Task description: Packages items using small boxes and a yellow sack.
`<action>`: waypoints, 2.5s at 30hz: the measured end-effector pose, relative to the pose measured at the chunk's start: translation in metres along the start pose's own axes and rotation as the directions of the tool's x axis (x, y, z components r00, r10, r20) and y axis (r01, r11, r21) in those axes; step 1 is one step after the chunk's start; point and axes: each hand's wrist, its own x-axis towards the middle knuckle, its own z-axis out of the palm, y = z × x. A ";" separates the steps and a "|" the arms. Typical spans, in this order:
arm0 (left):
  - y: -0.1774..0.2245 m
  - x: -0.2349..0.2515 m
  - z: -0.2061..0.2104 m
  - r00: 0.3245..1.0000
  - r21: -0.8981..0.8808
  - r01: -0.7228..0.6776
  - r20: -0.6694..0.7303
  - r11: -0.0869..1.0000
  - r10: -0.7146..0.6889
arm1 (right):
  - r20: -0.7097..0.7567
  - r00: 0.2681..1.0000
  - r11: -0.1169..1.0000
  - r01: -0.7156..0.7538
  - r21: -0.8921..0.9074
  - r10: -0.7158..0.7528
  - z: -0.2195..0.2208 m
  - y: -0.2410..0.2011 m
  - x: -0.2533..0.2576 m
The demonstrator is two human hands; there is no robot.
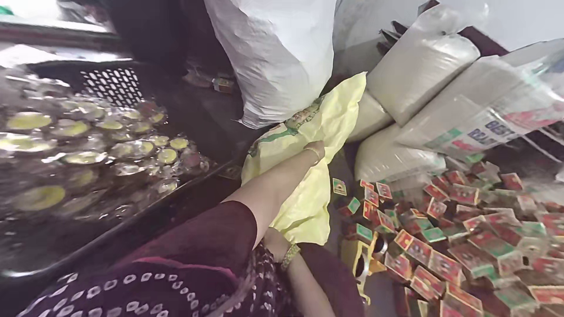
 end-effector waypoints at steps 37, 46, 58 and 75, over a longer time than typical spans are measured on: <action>-0.158 -0.075 -0.009 0.892 -0.253 -0.360 -0.376 0.898 0.251 | -0.947 0.092 0.864 0.388 0.320 0.309 -0.073 0.018 -0.069; -0.171 -0.121 0.025 0.837 -0.082 -0.526 -0.227 0.847 0.498 | -0.854 -0.065 0.732 0.550 0.402 0.517 -0.217 -0.065 -0.106; -0.226 -0.217 -0.003 0.959 0.317 -0.184 -0.149 0.930 0.240 | -0.828 0.242 0.812 -0.458 0.362 0.506 -0.153 -0.057 -0.071; -0.372 -0.467 -0.119 0.483 0.079 0.821 -0.625 0.566 -0.613 | -0.964 0.176 0.959 -0.238 0.154 0.199 -0.074 0.037 -0.064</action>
